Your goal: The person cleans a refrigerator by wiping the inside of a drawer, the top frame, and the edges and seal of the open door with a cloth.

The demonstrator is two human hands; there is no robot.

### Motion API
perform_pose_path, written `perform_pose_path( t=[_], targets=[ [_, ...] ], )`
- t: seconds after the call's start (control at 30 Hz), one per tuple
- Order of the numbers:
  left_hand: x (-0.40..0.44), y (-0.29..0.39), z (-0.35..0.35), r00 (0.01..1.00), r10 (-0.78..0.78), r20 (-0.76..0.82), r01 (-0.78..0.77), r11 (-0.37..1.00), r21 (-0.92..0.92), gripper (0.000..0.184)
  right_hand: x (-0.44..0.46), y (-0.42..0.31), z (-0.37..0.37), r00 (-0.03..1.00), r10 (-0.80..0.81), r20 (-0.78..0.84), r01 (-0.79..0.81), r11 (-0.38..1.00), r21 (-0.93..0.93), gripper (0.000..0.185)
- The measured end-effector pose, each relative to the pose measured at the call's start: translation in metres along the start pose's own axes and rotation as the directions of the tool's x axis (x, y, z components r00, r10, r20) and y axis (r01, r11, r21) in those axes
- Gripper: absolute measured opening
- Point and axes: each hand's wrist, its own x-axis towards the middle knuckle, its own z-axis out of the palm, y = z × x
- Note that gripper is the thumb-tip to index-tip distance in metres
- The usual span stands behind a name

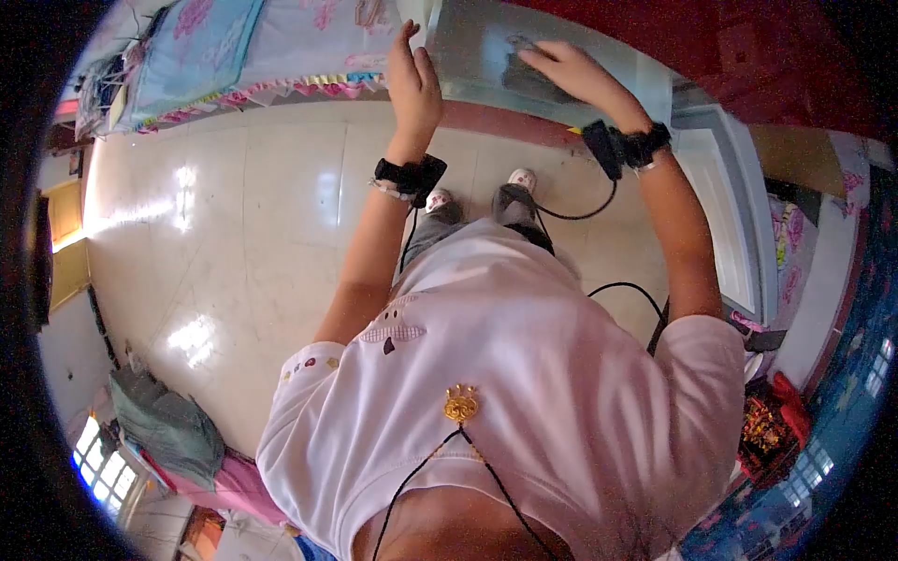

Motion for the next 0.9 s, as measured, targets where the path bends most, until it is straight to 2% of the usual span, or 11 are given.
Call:
perform_pose_path(
  t=[0.07,0.1,0.13,0.17,0.27,0.4,0.5,0.7,0.8,0.83,0.9],
  targets=[
    [0.003,0.008,-0.007,0.986,0.154,0.07,-0.169,0.918,0.36,0.04,-0.023,0.024,-0.014,0.994,0.049,-0.098,-0.055,0.997,-0.054,0.044],
    [0.004,0.014,-0.01,0.985,0.157,0.07,-0.172,0.919,0.356,0.04,-0.034,0.038,-0.019,0.962,0.028,-0.272,-0.056,0.994,-0.098,0.041],
    [0.003,0.022,-0.013,0.952,0.236,0.197,-0.3,0.848,0.436,0.043,-0.043,0.04,-0.022,0.9,0.0,-0.436,-0.068,0.988,-0.14,0.037],
    [0.003,0.026,-0.013,0.896,0.296,0.33,-0.431,0.756,0.493,0.045,-0.053,0.039,-0.026,0.897,0.006,-0.442,-0.075,0.988,-0.138,0.037],
    [-0.009,0.021,-0.008,0.831,0.344,0.437,-0.53,0.727,0.437,0.047,-0.083,0.03,-0.029,0.783,-0.285,-0.553,-0.061,0.85,-0.524,0.024],
    [-0.013,0.021,-0.009,0.82,0.322,0.473,-0.548,0.68,0.488,0.049,-0.098,0.033,0.006,0.845,-0.368,-0.388,0.061,0.787,-0.613,0.033],
    [-0.012,0.021,-0.012,0.82,0.312,0.481,-0.538,0.707,0.46,0.048,-0.101,0.034,0.031,0.777,-0.381,-0.501,-0.031,0.772,-0.635,0.039],
    [-0.007,0.023,-0.021,0.826,0.35,0.443,-0.448,0.884,0.137,0.049,-0.064,-0.016,0.076,0.754,-0.398,-0.522,-0.028,0.775,-0.631,0.044],
    [-0.008,0.022,-0.025,0.91,0.287,0.299,-0.255,0.957,-0.142,0.049,-0.029,-0.051,0.098,0.791,-0.418,-0.447,0.014,0.742,-0.67,0.041],
    [-0.009,0.022,-0.028,0.917,0.283,0.282,-0.247,0.956,-0.157,0.048,-0.012,-0.057,0.107,0.721,-0.507,-0.473,0.105,0.754,-0.649,0.042],
    [-0.012,0.024,-0.038,0.919,0.283,0.275,-0.287,0.957,-0.026,0.047,0.008,-0.077,0.117,0.826,-0.457,-0.331,0.158,0.75,-0.642,0.039]
  ],
)
